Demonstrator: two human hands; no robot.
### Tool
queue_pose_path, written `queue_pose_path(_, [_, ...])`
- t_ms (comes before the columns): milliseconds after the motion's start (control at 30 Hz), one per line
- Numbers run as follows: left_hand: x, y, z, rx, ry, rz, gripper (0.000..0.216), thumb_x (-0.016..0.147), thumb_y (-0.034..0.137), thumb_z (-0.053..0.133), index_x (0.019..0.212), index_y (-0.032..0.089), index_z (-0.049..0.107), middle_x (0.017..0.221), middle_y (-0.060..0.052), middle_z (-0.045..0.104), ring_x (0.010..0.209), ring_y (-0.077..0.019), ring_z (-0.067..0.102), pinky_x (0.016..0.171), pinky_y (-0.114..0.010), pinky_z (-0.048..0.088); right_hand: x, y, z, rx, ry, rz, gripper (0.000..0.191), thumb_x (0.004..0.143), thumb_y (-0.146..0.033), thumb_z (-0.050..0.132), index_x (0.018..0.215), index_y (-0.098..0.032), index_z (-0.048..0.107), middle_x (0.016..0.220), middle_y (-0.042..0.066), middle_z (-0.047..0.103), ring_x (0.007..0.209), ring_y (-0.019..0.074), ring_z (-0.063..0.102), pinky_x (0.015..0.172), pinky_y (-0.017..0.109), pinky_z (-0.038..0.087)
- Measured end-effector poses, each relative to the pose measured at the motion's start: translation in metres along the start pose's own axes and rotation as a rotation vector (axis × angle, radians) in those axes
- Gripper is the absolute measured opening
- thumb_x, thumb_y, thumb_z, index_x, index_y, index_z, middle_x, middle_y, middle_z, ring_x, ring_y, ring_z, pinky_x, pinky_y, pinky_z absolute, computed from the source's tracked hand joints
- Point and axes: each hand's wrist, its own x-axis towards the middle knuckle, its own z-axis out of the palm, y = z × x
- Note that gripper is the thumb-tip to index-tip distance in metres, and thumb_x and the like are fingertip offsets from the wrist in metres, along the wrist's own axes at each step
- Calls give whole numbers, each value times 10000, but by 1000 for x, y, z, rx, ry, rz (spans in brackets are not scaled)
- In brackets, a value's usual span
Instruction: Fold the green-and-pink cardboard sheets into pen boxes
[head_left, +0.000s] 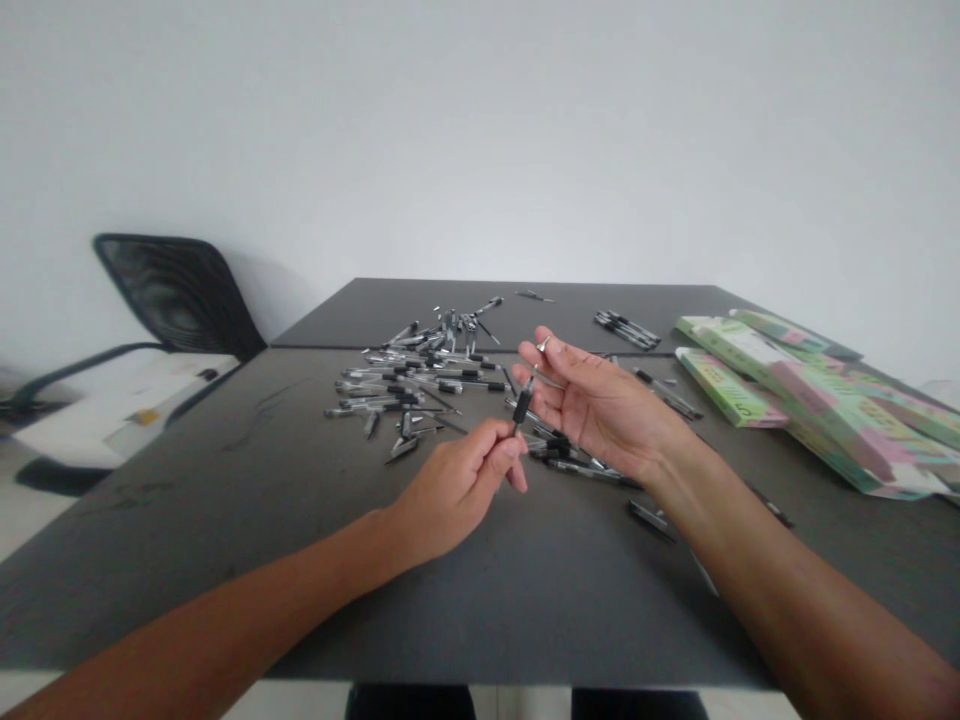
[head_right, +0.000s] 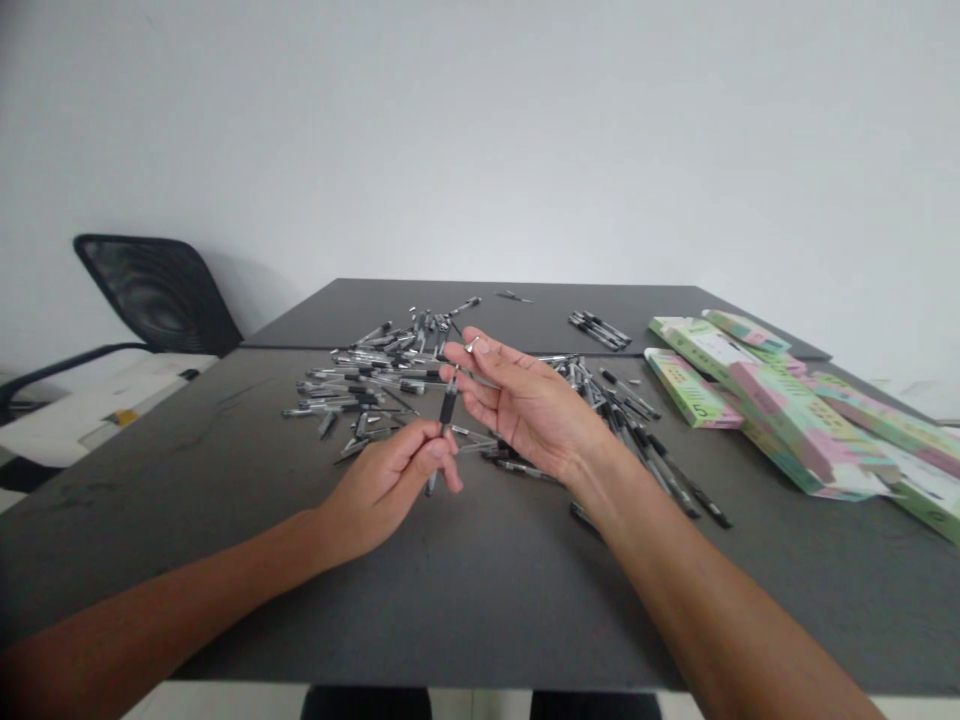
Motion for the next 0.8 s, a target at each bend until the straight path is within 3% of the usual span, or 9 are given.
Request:
queue_pose_path(300, [0, 1, 0, -18, -3, -12, 283, 1166, 394, 403, 1048, 229, 599, 882, 20, 798, 788, -148, 707, 821, -302, 488, -8, 3, 6, -63, -127, 27, 47, 1007, -336, 799, 1034, -341, 837, 1325, -43, 828, 1212, 137, 784, 958, 217, 623])
queue_pose_path(800, [0, 1, 0, -41, -7, -13, 296, 1167, 418, 404, 1044, 231, 599, 887, 7, 808, 788, -161, 708, 826, -313, 494, -8, 5, 4, -238, -113, -25, 143, 955, -437, 844, 1065, -346, 835, 1387, -2, 801, 1359, 204, 700, 1088, 352, 561])
